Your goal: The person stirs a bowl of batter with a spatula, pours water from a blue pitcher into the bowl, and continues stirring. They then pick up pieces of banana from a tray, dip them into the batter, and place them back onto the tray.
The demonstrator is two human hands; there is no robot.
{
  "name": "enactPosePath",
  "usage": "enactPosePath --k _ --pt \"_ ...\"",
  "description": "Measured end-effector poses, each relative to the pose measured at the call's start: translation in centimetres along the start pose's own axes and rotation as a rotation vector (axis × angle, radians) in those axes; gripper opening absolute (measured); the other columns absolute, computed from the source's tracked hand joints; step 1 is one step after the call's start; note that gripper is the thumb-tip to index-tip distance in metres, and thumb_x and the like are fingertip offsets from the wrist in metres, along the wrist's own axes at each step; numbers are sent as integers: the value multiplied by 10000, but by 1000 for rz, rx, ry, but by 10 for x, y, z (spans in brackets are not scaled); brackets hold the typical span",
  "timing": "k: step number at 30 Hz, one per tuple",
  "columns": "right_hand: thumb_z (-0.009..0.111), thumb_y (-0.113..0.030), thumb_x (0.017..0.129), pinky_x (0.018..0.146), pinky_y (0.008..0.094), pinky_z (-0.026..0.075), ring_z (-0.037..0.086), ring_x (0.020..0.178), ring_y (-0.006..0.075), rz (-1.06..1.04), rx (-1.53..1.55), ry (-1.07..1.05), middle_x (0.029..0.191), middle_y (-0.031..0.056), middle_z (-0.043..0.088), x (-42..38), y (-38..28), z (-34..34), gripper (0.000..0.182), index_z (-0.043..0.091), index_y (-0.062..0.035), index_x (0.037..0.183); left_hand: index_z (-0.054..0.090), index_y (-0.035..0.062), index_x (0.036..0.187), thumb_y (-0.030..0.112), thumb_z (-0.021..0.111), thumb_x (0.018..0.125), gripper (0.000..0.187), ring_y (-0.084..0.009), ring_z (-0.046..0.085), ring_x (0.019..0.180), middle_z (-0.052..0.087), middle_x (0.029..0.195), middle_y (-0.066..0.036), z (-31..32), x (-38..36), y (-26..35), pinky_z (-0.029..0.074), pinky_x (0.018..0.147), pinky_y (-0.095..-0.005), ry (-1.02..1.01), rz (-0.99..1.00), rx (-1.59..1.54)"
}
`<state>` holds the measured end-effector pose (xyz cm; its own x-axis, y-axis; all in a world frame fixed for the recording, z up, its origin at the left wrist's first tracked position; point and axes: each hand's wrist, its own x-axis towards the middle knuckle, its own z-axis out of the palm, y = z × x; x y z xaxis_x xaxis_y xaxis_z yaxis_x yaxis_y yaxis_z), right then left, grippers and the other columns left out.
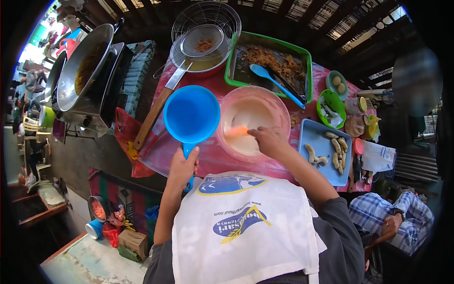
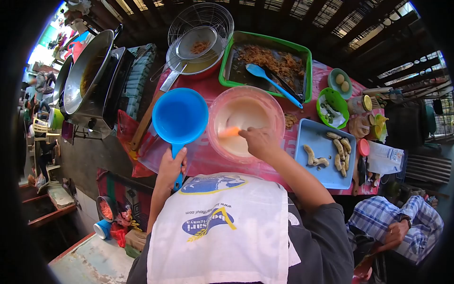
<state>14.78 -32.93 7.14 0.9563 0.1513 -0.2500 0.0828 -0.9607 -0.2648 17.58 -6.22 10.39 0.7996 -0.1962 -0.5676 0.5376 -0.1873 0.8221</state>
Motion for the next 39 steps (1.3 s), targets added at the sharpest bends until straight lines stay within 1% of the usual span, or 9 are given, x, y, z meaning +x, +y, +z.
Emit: enactPosePath --k 4,7,9,11,12,18,21,24,39 --pt "524 -119 751 637 387 472 603 753 265 119 -21 132 900 70 622 10 27 -25 295 627 -216 1009 452 25 974 195 522 864 214 -66 439 468 469 604 -7 7 -1 2 370 408 -224 -8 40 61" --pt "517 -109 753 609 385 473 601 748 267 47 8 387 897 75 619 33 38 3 279 628 -206 989 457 20 981 193 523 864 220 -71 452 477 481 601 -13 14 1 4 373 414 -226 -10 69 123" --pt "525 -84 733 642 375 470 597 769 255 -74 -36 256 886 66 619 26 23 3 288 619 -194 983 463 15 977 197 527 860 225 -74 465 484 498 607 -21 18 1 6 379 420 -231 -18 94 148" --pt "532 -53 702 689 367 463 593 829 235 -82 -33 -8 878 61 619 12 4 2 330 621 -194 986 468 10 984 197 533 853 237 -111 499 503 523 624 -50 19 2 5 406 454 -262 2 111 244" --pt "548 -76 708 697 370 461 596 812 241 -97 0 -29 862 59 619 5 7 0 316 618 -201 991 471 8 987 196 536 849 243 -129 516 513 535 632 -64 19 3 3 420 471 -278 10 117 290" --pt "536 -137 745 698 374 475 603 812 256 172 118 124 911 78 627 -15 47 -4 282 611 -192 1012 467 10 1038 177 538 831 275 -387 589 764 602 818 -217 27 7 -6 454 658 -432 57 349 503" --pt "537 -156 745 693 389 478 603 802 269 267 140 154 906 85 628 -19 43 -2 282 608 -182 1016 460 9 1056 187 528 834 293 -435 558 815 591 858 -250 30 7 -2 442 683 -468 61 324 566" --pt "543 -166 741 689 401 479 604 784 279 293 184 179 890 89 629 -18 38 3 285 605 -175 1018 448 8 1083 200 516 839 319 -447 550 800 587 835 -257 32 7 -2 438 683 -479 88 416 616" --pt "548 -176 752 699 408 477 604 805 283 321 262 215 896 87 631 -18 32 17 285 604 -169 1032 422 -45 1090 215 500 850 363 -468 541 789 576 841 -287 34 8 0 427 674 -502 67 448 685"
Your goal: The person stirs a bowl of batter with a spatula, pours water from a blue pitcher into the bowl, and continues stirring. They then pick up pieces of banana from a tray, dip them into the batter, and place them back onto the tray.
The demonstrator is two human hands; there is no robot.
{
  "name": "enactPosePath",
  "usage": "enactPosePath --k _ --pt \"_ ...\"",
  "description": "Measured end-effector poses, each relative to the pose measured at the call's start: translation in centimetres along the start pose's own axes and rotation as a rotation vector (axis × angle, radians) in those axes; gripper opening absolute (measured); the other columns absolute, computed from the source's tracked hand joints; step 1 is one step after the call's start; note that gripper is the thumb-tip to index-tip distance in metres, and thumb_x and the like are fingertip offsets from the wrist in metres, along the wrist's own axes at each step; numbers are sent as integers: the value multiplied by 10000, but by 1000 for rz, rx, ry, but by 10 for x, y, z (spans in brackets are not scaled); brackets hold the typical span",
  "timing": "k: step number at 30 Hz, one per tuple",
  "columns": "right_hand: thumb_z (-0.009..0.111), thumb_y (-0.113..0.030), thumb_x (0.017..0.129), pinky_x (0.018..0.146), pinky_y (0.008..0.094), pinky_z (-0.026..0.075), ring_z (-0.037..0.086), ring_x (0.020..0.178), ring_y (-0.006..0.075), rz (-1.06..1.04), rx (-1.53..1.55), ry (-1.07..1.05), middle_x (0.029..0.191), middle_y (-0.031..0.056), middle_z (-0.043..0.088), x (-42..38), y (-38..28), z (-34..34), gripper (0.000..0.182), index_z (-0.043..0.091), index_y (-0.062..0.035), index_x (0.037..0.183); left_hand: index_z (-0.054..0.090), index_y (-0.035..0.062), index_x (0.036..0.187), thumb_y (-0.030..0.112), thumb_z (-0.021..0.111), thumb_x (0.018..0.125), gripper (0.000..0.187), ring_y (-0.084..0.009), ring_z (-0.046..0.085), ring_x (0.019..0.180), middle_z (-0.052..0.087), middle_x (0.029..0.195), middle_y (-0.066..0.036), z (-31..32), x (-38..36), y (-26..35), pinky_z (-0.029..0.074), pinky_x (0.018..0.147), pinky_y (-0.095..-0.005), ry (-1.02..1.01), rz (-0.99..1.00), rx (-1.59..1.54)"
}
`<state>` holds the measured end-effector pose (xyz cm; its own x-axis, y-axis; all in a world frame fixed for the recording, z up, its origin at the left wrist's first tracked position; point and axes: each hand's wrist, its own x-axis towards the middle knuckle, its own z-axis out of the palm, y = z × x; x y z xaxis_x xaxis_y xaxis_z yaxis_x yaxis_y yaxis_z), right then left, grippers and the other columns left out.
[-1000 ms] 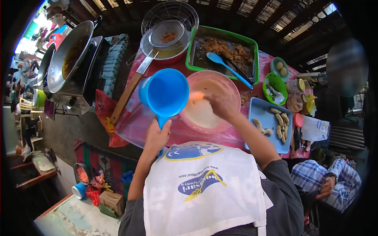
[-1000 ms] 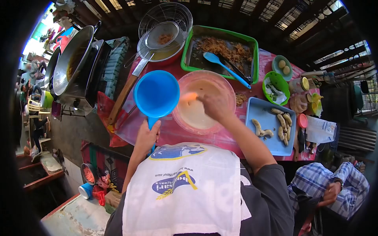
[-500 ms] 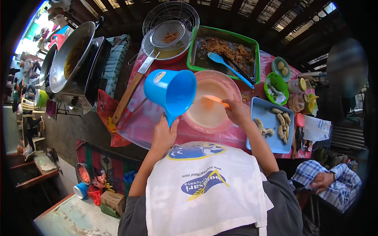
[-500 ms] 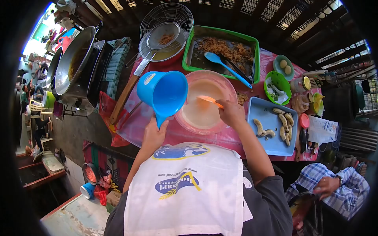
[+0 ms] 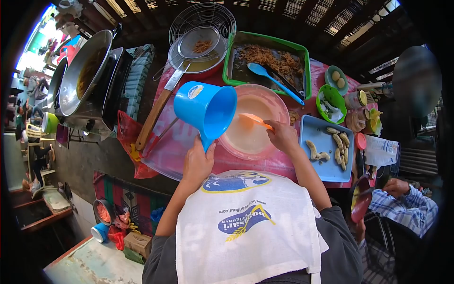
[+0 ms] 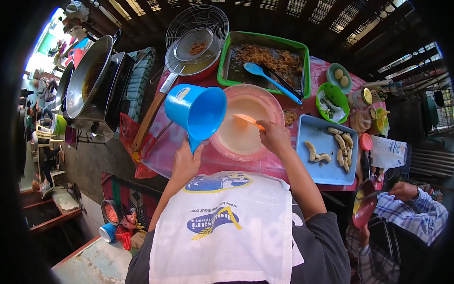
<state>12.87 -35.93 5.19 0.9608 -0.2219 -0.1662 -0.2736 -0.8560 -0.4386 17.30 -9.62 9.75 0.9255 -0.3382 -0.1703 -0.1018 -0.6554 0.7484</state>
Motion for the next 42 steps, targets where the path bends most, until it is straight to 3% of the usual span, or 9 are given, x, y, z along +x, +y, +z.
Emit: enactPosePath --k 33,42 --pt "545 -182 745 702 408 476 606 790 288 27 9 3 884 95 632 1 0 1 300 599 -154 1038 378 -62 1169 220 490 855 436 -465 551 759 573 822 -300 -3 1 0 436 656 -503 4 12 98" --pt "532 -183 752 692 402 475 606 774 286 -4 -23 31 871 97 630 1 4 4 298 599 -156 1042 401 -70 1120 226 503 852 412 -478 541 761 565 830 -307 -1 1 -3 439 667 -500 1 -21 86"
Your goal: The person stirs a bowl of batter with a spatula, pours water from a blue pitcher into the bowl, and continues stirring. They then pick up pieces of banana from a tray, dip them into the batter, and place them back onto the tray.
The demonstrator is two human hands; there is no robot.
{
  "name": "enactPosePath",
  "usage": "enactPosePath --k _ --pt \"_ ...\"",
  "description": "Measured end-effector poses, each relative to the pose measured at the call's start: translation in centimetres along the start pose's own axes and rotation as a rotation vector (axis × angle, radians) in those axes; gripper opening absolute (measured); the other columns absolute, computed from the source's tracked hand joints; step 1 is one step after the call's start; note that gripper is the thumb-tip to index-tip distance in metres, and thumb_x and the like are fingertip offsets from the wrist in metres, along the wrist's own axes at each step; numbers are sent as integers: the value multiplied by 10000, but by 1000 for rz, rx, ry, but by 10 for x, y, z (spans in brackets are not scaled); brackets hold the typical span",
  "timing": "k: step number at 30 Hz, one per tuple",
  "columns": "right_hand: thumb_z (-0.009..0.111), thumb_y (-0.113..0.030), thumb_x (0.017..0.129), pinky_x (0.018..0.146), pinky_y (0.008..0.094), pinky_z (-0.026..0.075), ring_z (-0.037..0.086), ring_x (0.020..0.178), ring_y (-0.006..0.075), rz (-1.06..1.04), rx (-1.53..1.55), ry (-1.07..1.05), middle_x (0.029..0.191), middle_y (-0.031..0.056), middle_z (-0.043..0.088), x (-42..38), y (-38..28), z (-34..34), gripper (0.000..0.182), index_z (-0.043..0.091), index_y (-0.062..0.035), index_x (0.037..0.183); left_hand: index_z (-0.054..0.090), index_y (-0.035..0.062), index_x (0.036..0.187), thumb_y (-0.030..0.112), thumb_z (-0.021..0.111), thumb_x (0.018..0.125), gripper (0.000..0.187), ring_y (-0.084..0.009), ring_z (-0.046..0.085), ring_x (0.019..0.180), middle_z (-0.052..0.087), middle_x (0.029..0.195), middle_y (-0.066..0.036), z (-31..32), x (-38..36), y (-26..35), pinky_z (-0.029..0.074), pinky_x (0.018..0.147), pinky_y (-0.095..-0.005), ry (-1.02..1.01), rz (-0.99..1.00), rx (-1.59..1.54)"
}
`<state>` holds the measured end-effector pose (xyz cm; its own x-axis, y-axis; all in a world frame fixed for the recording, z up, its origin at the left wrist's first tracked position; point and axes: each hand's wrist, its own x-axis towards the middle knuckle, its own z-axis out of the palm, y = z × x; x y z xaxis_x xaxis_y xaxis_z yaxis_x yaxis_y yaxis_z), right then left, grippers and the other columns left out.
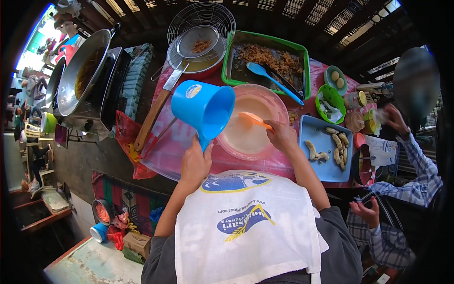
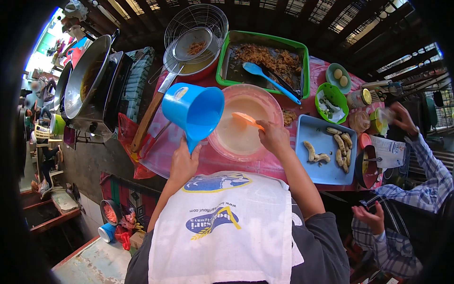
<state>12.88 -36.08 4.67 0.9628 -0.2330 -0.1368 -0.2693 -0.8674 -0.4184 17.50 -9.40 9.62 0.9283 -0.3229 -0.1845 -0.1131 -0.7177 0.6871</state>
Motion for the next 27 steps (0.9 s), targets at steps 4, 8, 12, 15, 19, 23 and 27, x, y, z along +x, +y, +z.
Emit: enactPosePath --k 4,8,12,15,19,23,27 --pt "519 -160 754 666 394 469 605 768 280 -24 -88 74 879 97 625 9 -9 -10 294 599 -158 1037 461 -22 1033 256 526 855 337 -307 563 567 571 707 -174 -2 3 -16 445 512 -378 -20 -127 -369" --pt "498 -93 734 655 395 455 600 773 265 -215 -92 123 841 87 610 29 -21 8 294 604 -160 1001 495 42 971 271 551 851 264 -92 464 466 485 626 -22 -15 1 -22 376 413 -233 -124 -447 -869" --pt "486 -53 715 629 375 447 601 761 237 -461 -216 -41 766 68 589 9 -35 5 283 625 -172 932 498 64 939 267 568 843 236 -71 461 464 477 630 -5 -27 -8 -37 373 404 -218 -143 -557 -960" --pt "492 -95 732 624 391 454 606 749 245 -391 -312 -140 773 83 607 -2 -20 -23 243 632 -172 915 503 71 922 282 571 842 236 -80 474 481 487 637 -7 -31 -17 -47 387 426 -230 -169 -576 -946" --pt "483 -166 754 650 418 468 609 737 278 -124 -261 2 800 114 628 19 -5 -20 204 633 -142 890 504 71 900 291 575 839 239 -91 485 499 493 647 -10 -29 -19 -56 396 439 -242 -219 -644 -967" --pt "470 -193 754 669 415 476 610 744 297 -214 -219 -155 788 125 632 10 -17 -3 213 636 -111 860 509 65 873 315 576 835 262 -99 504 539 506 665 -14 -28 -20 -57 416 469 -241 -236 -636 -944" --pt "478 -202 748 602 427 483 618 701 294 -66 -420 -231 745 109 636 2 -18 -33 200 647 -126 824 525 51 955 332 579 831 312 -117 533 602 543 734 -35 -33 -23 -67 450 534 -248 -183 -597 -737"
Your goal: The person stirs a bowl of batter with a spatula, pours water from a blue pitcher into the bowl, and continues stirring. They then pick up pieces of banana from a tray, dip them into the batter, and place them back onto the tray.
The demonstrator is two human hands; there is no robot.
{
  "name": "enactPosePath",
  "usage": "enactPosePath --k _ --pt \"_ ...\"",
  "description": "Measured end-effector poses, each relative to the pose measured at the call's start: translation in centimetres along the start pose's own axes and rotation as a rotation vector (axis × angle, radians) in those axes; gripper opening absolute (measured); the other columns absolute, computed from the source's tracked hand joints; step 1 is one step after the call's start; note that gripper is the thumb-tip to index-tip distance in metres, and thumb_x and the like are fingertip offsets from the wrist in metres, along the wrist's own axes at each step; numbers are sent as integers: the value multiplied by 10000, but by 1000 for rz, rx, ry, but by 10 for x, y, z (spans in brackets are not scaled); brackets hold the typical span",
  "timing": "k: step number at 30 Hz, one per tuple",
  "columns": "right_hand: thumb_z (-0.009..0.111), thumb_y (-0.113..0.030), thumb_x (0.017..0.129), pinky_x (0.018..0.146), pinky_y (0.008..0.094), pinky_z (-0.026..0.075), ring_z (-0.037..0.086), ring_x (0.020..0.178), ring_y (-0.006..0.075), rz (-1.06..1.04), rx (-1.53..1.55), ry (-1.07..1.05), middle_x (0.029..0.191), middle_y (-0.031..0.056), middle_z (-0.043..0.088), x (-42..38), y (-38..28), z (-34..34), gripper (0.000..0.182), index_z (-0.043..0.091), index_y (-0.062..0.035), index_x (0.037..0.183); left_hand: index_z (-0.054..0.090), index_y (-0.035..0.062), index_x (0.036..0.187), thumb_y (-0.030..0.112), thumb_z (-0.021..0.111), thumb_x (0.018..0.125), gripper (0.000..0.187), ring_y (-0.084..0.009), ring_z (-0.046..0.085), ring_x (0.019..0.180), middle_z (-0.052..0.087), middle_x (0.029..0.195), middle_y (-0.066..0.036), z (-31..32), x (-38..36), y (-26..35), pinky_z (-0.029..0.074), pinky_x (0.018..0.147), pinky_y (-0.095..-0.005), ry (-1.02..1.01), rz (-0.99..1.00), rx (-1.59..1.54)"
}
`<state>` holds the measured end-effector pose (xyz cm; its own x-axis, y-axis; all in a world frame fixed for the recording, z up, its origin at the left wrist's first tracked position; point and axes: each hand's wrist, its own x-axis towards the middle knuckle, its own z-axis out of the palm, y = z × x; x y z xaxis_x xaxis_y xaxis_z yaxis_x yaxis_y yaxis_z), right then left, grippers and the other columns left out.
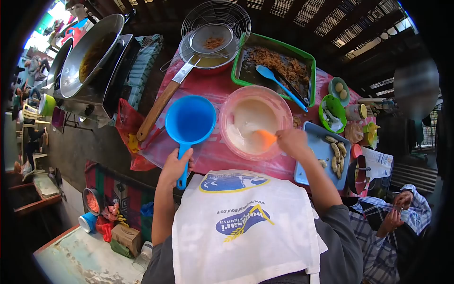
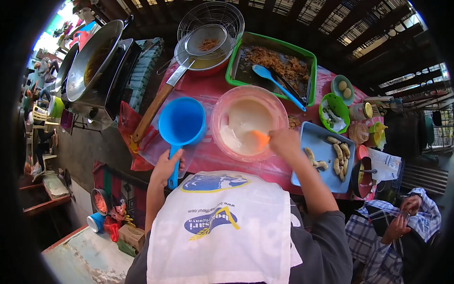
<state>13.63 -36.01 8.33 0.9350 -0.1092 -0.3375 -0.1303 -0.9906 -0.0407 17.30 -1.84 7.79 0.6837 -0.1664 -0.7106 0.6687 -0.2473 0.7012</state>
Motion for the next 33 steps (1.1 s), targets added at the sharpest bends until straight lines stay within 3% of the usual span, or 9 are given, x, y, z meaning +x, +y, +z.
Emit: enactPosePath --k 6,8,13,16,18,21,25,29,33 --pt "476 -179 751 670 400 489 634 739 250 -101 -11 208 788 95 646 34 -10 28 202 663 -167 827 551 6 1000 331 630 781 399 -190 590 725 602 864 -112 -4 -12 18 477 645 -303 414 396 718" --pt "477 -175 751 696 404 485 634 750 249 -93 -58 4 802 94 648 9 -18 5 200 663 -166 824 560 2 985 310 616 789 370 -224 572 802 583 943 -156 -2 -25 28 467 682 -338 632 598 727" --pt "457 -226 773 678 411 479 622 720 298 189 -23 38 758 105 642 27 15 3 213 655 -171 827 579 3 976 218 557 845 254 -177 582 815 591 946 -119 17 -43 37 470 675 -281 123 463 423" --pt "476 -229 764 683 418 480 620 736 305 -11 53 133 753 127 634 37 -6 28 201 652 -151 820 559 -6 1006 237 516 870 282 -171 587 823 592 933 -116 55 -10 20 473 675 -276 -381 159 342" --pt "470 -228 773 665 431 484 618 780 300 -176 55 73 774 142 631 23 -19 29 207 650 -147 834 509 -4 1081 243 498 879 319 -184 587 843 583 961 -131 67 17 -10 476 692 -277 -344 78 276" --pt "473 -195 783 683 399 490 635 777 260 51 -122 -100 737 109 646 6 -3 10 215 656 -133 878 364 20 1219 233 469 896 401 -200 561 927 514 1093 -142 76 32 -22 484 737 -315 -323 -35 52" --pt "457 -223 790 648 434 489 622 794 271 196 38 120 770 148 632 36 10 11 202 638 -137 809 369 81 1194 203 452 908 322 -176 510 1019 446 1169 -90 95 54 -34 477 787 -344 -263 -36 -168" --pt "459 -239 792 658 424 489 622 767 274 -228 153 65 789 152 632 28 -12 33 218 642 -121 807 403 134 1142 163 452 906 243 -135 469 1065 445 1155 -37 107 53 -28 459 816 -340 -262 -12 -320" --pt "462 -261 801 659 426 488 614 760 304 122 -35 -107 816 151 630 16 6 -3 238 653 -120 823 398 133 1167 147 450 905 268 -132 496 1031 469 1130 -35 112 48 -29 466 801 -333 -300 48 -415"
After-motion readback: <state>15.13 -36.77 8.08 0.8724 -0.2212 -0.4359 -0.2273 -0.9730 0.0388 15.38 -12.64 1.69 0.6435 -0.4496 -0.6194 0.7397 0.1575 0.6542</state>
